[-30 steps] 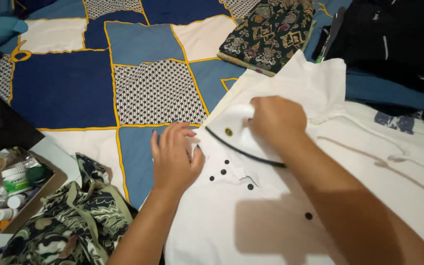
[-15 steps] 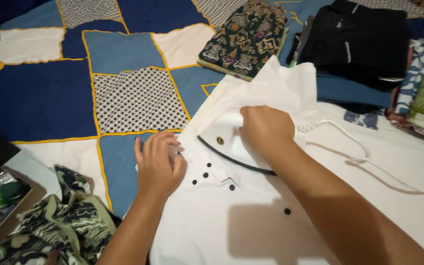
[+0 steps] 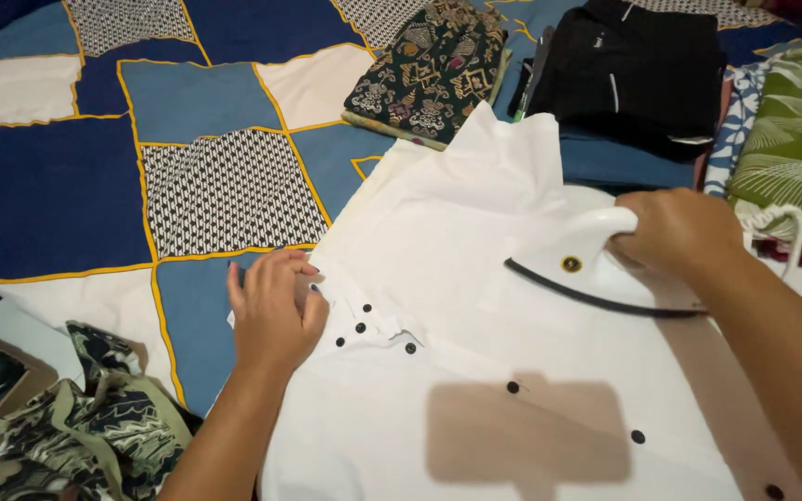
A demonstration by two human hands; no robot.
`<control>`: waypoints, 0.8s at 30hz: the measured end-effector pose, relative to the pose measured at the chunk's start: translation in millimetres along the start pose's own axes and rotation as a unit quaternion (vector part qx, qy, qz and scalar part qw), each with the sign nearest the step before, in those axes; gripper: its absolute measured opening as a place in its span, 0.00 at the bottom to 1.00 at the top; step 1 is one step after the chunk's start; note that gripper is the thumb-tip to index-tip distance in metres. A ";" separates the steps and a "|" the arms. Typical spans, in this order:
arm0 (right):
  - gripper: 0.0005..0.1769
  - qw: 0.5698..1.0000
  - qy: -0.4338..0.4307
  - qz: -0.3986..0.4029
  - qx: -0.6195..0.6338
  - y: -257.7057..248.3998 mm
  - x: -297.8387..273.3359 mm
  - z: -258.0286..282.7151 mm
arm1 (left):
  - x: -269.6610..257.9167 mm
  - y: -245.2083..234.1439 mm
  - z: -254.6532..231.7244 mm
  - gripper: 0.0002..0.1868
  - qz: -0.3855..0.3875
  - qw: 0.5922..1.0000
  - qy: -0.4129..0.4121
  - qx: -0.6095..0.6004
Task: Ironing a white button-down shirt on a bed.
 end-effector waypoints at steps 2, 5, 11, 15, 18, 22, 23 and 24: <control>0.17 0.999 0.022 -0.033 -0.002 8.2 10.9 -1.4 | -0.2 -0.2 -0.6 0.14 0.001 1.000 0.001 0.000; 0.18 0.997 0.059 -0.035 0.019 -6.6 14.4 20.0 | -0.5 0.6 0.0 0.12 0.002 1.000 -0.002 0.000; 0.18 0.991 -0.019 -0.001 0.130 -35.2 -33.9 108.1 | 0.3 6.9 3.7 0.11 0.002 1.000 -0.010 -0.006; 0.12 0.988 -0.116 0.028 0.100 -41.0 -74.9 138.9 | -4.7 9.8 8.9 0.10 -0.013 1.000 -0.001 0.001; 0.17 0.985 -0.141 0.004 0.095 -32.4 -91.0 106.0 | -4.0 10.0 9.6 0.10 -0.017 1.000 0.012 0.004; 0.17 0.994 -0.084 0.019 0.064 -8.7 -107.5 13.9 | -6.7 11.1 12.2 0.09 -0.010 1.000 0.019 -0.002; 0.18 0.998 -0.038 0.031 0.026 -3.3 -112.6 -13.7 | -6.5 11.4 13.3 0.08 -0.010 1.000 0.022 0.003; 0.18 0.999 0.010 0.042 -0.013 1.6 -119.1 -42.7 | -5.5 12.8 12.9 0.08 -0.011 1.000 0.027 0.007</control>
Point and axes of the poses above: each hand's wrist, its own x-axis towards the middle knuckle, its own y-axis out of the palm, z = x × y, the point moved 1 cm from there along x, towards the middle knuckle, and after that the axes turned 2 degrees about -x, right-handed, at the moved point
